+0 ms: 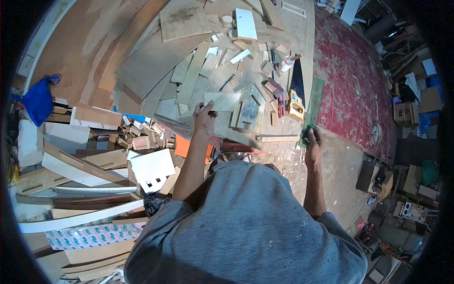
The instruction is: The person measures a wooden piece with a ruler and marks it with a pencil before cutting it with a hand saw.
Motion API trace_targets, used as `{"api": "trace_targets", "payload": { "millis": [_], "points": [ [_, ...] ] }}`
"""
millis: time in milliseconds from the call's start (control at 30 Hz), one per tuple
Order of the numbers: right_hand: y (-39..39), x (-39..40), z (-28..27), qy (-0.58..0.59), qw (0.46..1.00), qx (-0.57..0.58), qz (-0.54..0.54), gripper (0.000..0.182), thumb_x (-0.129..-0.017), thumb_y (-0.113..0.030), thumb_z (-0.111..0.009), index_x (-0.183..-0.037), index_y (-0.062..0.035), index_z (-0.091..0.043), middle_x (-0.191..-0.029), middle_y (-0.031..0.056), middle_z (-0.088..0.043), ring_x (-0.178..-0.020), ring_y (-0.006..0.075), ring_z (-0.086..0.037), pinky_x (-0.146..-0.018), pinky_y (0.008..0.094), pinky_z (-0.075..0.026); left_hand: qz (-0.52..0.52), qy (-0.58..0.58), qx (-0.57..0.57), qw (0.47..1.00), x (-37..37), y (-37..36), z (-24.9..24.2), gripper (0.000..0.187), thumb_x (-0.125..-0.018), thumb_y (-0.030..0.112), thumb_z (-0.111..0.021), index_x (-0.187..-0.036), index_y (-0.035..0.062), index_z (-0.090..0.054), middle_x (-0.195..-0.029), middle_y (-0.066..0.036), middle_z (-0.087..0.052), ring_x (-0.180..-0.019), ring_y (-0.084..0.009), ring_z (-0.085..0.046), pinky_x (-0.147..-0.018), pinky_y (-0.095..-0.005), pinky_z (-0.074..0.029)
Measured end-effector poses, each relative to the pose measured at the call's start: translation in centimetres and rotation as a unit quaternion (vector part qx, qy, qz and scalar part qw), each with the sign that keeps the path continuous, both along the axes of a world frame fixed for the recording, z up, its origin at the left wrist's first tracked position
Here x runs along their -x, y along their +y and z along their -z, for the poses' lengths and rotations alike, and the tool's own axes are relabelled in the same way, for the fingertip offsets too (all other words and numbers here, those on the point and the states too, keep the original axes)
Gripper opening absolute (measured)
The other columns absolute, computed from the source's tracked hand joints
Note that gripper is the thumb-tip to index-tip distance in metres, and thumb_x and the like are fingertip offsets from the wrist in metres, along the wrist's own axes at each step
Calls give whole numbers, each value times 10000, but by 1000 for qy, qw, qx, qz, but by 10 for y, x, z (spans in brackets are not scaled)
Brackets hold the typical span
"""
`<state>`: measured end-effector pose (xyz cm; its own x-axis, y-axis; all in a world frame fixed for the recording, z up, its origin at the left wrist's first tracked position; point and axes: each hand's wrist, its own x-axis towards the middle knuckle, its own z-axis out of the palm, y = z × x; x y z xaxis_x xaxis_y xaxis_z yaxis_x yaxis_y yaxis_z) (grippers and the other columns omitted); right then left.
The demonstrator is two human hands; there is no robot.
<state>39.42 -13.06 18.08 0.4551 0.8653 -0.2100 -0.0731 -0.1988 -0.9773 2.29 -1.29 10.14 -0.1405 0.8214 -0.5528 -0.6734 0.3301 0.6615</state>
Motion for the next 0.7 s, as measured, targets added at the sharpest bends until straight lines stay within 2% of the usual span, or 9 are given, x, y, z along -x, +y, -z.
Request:
{"api": "trace_targets", "payload": {
  "millis": [233,300,433,500,533,567,633,667,700],
  "points": [
    [-44,4,26,-18,998,39,48,176,-1005,-186,-566,-1083,-57,-658,-891,3,-669,-763,83,-591,-671,251,-437,-56,-17,70,996,11,-34,124,561,-872,-2,-675,-1325,45,-348,-1209,-155,-535,-1002,-253,-614,-881,-413,-565],
    [-50,10,29,-14,997,44,65,169,-1002,-179,-572,-1082,-58,-659,-894,3,-669,-767,82,-589,-670,248,-433,-82,-19,24,996,9,-42,164,562,-903,12,-650,-1342,14,-299,-1274,-197,-499,-1057,-272,-615,-925,-436,-559],
    [-53,31,18,-14,993,71,91,165,-999,-175,-580,-1078,-54,-659,-895,6,-668,-766,81,-585,-667,248,-430,-3,19,199,980,4,-48,159,525,-960,150,-618,-1352,-11,-308,-1210,-217,-571,-983,-298,-666,-863,-428,-581],
    [-54,33,18,-7,994,62,92,165,-998,-171,-584,-1079,-46,-656,-897,8,-666,-765,81,-579,-667,246,-427,240,204,271,909,8,-51,96,509,-980,350,-588,-1263,-48,-446,-1028,-217,-657,-824,-321,-703,-751,-412,-595],
    [-56,32,18,-8,994,66,92,165,-998,-171,-584,-1079,-46,-656,-897,8,-666,-765,81,-579,-667,246,-427,292,256,250,887,15,-58,102,541,-944,463,-598,-1084,-59,-571,-868,-204,-682,-693,-390,-689,-673,-438,-580],
    [-57,31,20,-1,994,62,93,167,-998,-171,-583,-1079,-43,-655,-899,9,-666,-764,81,-577,-668,245,-427,292,255,252,886,24,-58,102,541,-944,463,-598,-1084,-59,-571,-868,-204,-682,-693,-390,-689,-673,-438,-580],
    [-59,30,24,9,994,61,95,169,-999,-171,-583,-1079,-40,-655,-900,11,-666,-763,81,-575,-669,243,-426,391,557,91,728,38,-60,99,462,-889,419,-667,-980,-31,-616,-849,-218,-678,-744,-463,-673,-723,-499,-559],
    [-59,30,24,10,993,65,100,170,-1000,-169,-581,-1079,-39,-655,-903,14,-667,-765,82,-576,-671,242,-427,316,627,25,712,34,-63,81,448,-824,300,-733,-1128,0,-599,-988,-230,-649,-938,-481,-635,-828,-511,-528],
    [-58,29,25,11,992,67,105,170,-1000,-167,-580,-1079,-37,-656,-905,16,-668,-766,83,-577,-673,240,-427,318,628,25,710,35,-61,76,448,-824,300,-733,-1128,0,-599,-988,-230,-649,-938,-481,-635,-828,-511,-528]
  ]
}}
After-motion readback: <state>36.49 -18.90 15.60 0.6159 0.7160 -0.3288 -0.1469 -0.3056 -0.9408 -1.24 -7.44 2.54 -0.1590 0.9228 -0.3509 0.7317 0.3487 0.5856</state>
